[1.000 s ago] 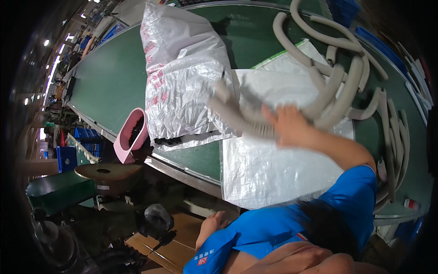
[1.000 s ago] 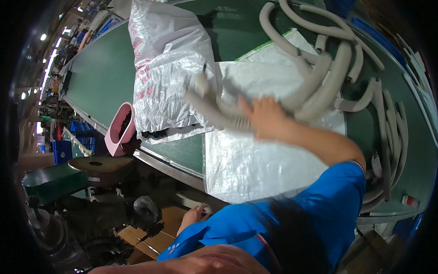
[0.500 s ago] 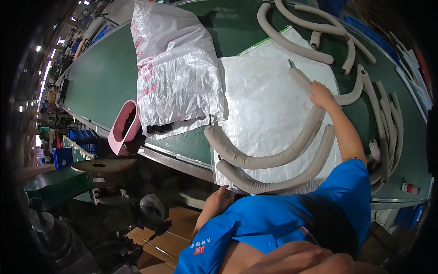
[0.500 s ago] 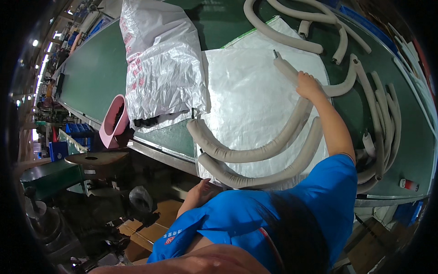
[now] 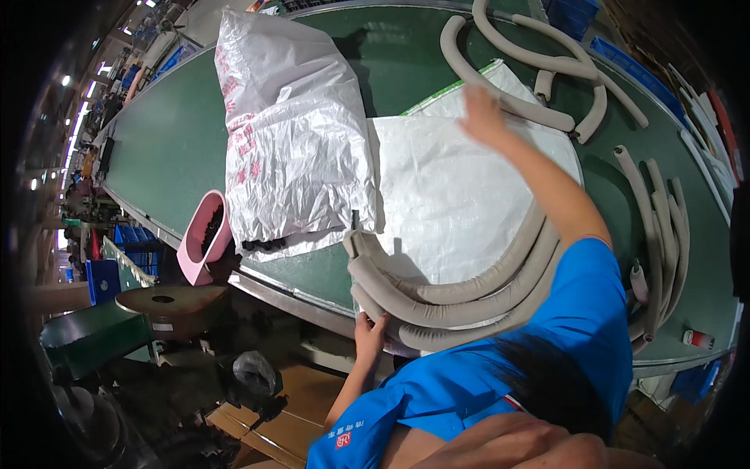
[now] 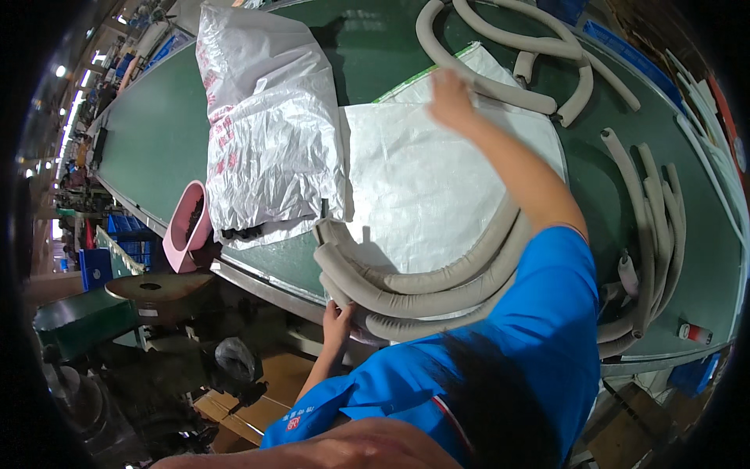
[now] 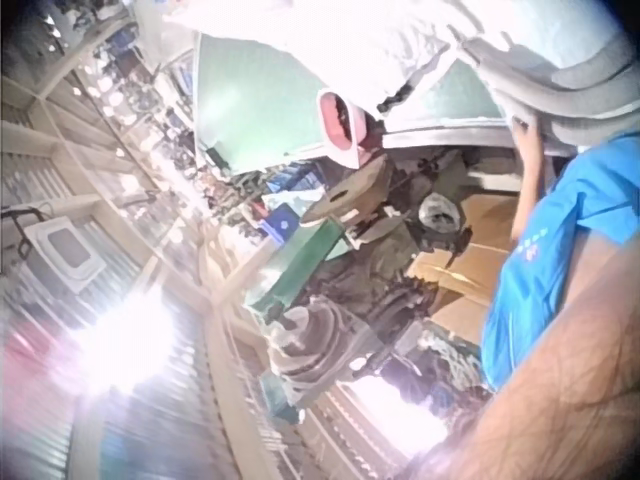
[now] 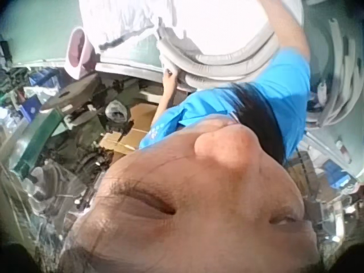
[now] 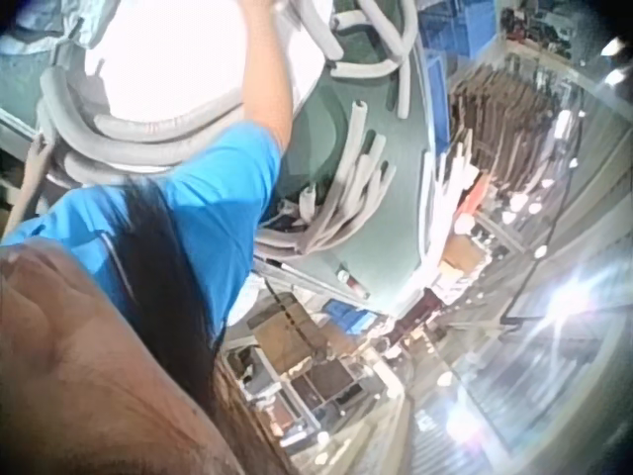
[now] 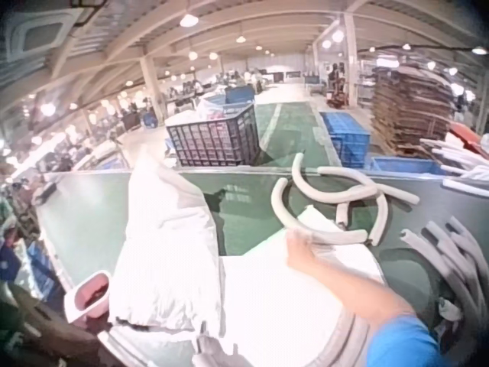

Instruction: The person repeatedly picks up a white foam tube and a black plastic connector, inserts the connector into the tube end, and places the assembled unit into a cardboard box. The process is repeated multiple times in a factory setting.

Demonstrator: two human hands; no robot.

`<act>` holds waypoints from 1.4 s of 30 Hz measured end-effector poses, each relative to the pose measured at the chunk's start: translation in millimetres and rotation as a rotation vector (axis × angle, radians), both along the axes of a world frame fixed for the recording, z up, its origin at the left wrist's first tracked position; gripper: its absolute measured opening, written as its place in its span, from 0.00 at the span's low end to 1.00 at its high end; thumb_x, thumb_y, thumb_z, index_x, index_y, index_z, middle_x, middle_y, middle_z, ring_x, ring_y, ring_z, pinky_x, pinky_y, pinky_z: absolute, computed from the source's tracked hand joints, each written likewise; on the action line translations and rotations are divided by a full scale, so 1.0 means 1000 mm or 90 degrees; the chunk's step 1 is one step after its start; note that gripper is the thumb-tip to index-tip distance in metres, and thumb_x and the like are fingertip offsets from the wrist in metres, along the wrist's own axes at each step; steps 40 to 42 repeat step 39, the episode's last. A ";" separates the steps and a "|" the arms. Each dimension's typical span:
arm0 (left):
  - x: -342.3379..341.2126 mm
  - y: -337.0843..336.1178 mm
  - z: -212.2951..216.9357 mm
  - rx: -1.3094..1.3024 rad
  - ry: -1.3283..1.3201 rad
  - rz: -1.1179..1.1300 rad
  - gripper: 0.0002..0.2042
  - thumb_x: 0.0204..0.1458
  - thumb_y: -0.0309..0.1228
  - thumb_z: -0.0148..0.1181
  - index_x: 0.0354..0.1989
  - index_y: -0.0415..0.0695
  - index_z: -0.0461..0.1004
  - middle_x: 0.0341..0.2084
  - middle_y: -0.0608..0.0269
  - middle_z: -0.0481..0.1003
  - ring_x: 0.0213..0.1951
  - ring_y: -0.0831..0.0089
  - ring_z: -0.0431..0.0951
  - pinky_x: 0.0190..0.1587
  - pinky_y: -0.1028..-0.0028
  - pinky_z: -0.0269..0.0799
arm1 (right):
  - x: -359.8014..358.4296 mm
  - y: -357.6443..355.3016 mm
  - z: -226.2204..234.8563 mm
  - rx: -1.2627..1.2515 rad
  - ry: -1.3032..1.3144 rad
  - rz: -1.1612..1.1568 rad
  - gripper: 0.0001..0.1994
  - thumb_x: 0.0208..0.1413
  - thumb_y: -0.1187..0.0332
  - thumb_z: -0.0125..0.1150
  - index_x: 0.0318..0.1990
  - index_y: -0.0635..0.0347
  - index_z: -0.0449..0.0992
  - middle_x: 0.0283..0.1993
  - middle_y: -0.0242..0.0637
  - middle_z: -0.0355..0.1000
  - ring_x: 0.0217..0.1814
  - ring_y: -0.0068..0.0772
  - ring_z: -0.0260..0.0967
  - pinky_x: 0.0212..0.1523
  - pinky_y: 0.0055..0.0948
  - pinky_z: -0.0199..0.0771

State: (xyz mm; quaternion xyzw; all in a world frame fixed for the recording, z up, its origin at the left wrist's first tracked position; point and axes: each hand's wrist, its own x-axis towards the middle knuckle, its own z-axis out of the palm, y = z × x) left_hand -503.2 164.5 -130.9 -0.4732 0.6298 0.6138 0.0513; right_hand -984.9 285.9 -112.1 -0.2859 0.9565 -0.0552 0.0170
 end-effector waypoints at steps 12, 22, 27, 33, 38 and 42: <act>0.008 -0.006 -0.013 -0.029 0.203 0.232 0.31 0.59 0.42 0.48 0.64 0.45 0.42 0.57 0.47 0.54 0.55 0.58 0.63 0.55 0.65 0.64 | 0.116 0.100 0.024 -0.058 -0.100 0.268 0.21 0.50 0.64 0.56 0.50 0.66 0.64 0.49 0.53 0.65 0.52 0.50 0.64 0.52 0.42 0.65; -0.035 0.009 0.001 -0.279 0.205 0.018 0.38 0.53 0.42 0.55 0.66 0.40 0.40 0.63 0.50 0.45 0.64 0.56 0.48 0.63 0.60 0.45 | -0.137 0.147 -0.039 -0.013 0.026 -0.327 0.27 0.55 0.58 0.54 0.60 0.54 0.57 0.51 0.61 0.63 0.52 0.57 0.63 0.52 0.41 0.66; -0.032 0.006 0.013 -0.427 0.126 0.018 0.38 0.51 0.40 0.58 0.65 0.39 0.42 0.62 0.46 0.46 0.63 0.53 0.49 0.62 0.54 0.46 | -0.160 0.153 -0.056 -0.098 -0.061 -0.327 0.24 0.55 0.58 0.52 0.60 0.40 0.58 0.53 0.61 0.62 0.50 0.58 0.66 0.49 0.44 0.68; -0.074 0.006 0.054 -0.724 0.318 -0.297 0.39 0.40 0.31 0.67 0.60 0.41 0.50 0.60 0.39 0.50 0.60 0.42 0.53 0.60 0.52 0.51 | -0.025 0.176 0.095 -0.124 0.009 -0.098 0.15 0.48 0.64 0.56 0.46 0.48 0.73 0.31 0.50 0.72 0.37 0.52 0.71 0.39 0.42 0.70; -0.173 0.062 0.091 -0.552 0.626 -0.478 0.42 0.36 0.29 0.70 0.60 0.44 0.51 0.58 0.45 0.57 0.60 0.44 0.56 0.60 0.53 0.54 | 0.126 0.199 0.226 0.065 -0.069 0.350 0.19 0.43 0.62 0.59 0.47 0.41 0.73 0.21 0.39 0.72 0.25 0.42 0.73 0.29 0.37 0.74; -0.172 0.067 0.096 -0.536 0.635 -0.501 0.42 0.36 0.29 0.70 0.60 0.44 0.51 0.58 0.45 0.57 0.60 0.44 0.56 0.60 0.53 0.54 | 0.137 0.211 0.230 0.064 -0.075 0.324 0.19 0.43 0.62 0.59 0.47 0.41 0.73 0.21 0.39 0.72 0.25 0.42 0.73 0.29 0.37 0.74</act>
